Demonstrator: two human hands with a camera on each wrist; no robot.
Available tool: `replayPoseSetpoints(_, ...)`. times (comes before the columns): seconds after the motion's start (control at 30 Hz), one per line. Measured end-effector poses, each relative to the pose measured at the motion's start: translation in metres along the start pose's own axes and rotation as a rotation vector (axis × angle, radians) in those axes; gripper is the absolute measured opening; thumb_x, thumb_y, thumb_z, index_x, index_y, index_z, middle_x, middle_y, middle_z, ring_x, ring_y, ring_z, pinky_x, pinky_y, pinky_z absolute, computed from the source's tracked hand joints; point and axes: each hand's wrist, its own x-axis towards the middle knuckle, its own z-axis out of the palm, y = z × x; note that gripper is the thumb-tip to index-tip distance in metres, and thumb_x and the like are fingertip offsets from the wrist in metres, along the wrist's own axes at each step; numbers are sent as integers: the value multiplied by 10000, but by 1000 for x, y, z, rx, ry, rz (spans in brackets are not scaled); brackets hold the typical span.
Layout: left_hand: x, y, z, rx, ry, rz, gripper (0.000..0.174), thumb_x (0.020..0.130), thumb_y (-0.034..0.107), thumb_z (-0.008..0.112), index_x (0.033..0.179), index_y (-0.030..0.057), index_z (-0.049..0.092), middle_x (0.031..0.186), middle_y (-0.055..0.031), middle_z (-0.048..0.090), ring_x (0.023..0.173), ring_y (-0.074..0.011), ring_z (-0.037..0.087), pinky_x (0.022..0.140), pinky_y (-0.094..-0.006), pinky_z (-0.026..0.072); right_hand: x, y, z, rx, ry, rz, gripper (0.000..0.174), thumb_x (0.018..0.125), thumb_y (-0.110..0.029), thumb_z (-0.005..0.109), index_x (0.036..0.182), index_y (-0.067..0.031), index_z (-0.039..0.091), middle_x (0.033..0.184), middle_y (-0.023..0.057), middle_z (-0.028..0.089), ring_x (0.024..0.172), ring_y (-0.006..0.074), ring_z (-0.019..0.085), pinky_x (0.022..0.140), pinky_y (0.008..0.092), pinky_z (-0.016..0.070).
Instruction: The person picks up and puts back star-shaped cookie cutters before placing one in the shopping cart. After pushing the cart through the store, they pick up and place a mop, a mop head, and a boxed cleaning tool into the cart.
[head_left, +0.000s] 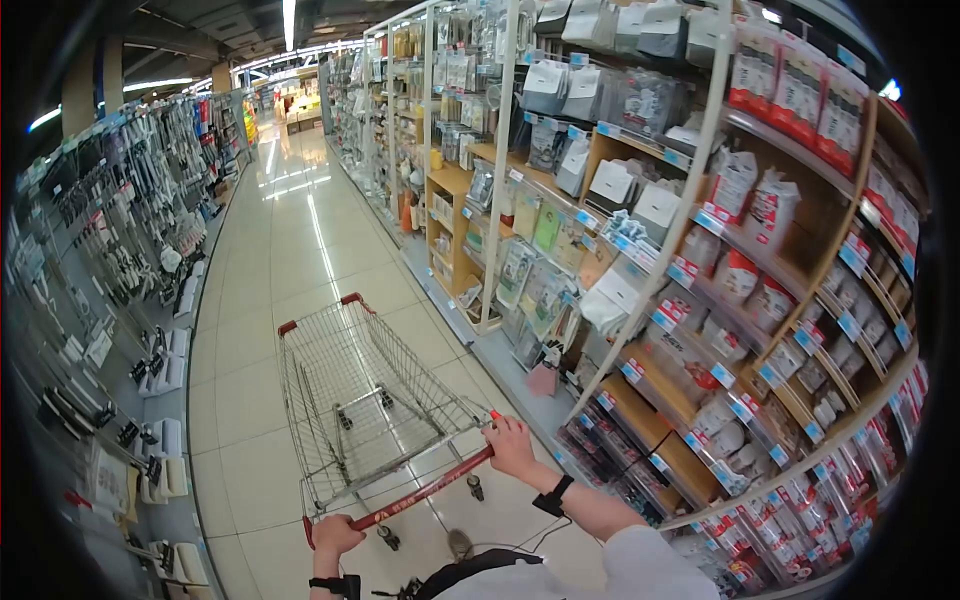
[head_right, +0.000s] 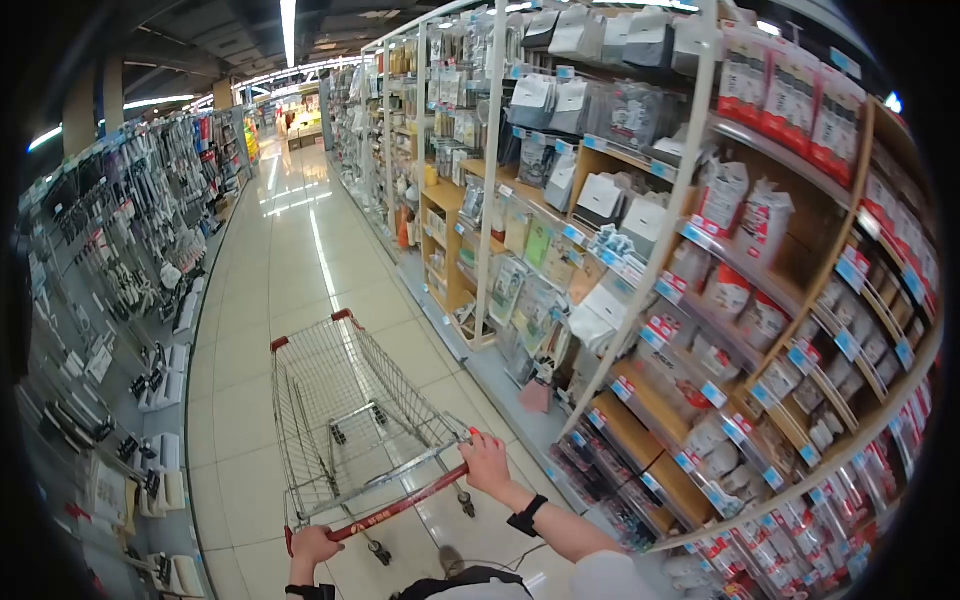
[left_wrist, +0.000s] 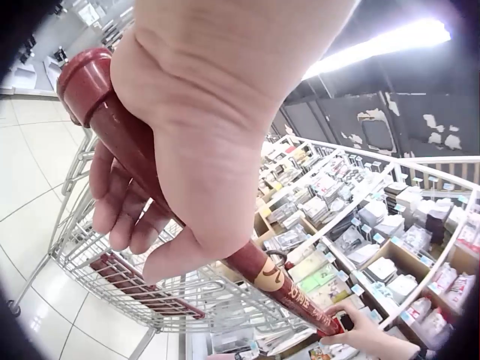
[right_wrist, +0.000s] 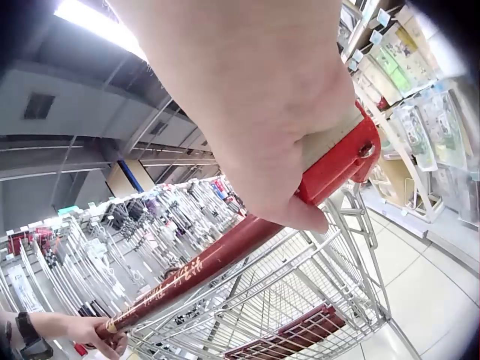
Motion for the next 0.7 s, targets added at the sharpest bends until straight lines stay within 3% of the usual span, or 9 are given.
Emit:
replayPoseSetpoints(0.23, 148, -11, -75, -39, -16, -43, 437, 621, 440, 781, 963, 169, 774, 941, -112, 745, 953, -291, 698, 858, -405, 541, 152, 25, 72, -14, -28, -25, 393, 678, -81, 691, 1066, -129, 647, 1104, 122, 561, 1160, 326, 509, 920, 483, 383)
replayPoseSetpoints(0.53, 321, -26, -182, -57, -51, -46, 471, 632, 430, 803, 1023, 170, 776, 971, -112, 746, 951, -277, 703, 862, -390, 537, 341, 37, 157, 26, -29, 18, 400, 692, -65, 680, 1088, -114, 642, 1190, 164, 555, 1212, 336, 497, 967, 488, 392)
replayPoseSetpoints(0.7, 420, -43, -231, -45, -83, -51, 432, 656, 438, 788, 983, 157, 778, 955, -127, 744, 932, -293, 709, 836, -398, 549, 435, 36, 197, -26, -47, 4, 399, 690, -81, 699, 1080, -117, 621, 1176, 166, 560, 1196, 340, 511, 968, 485, 399)
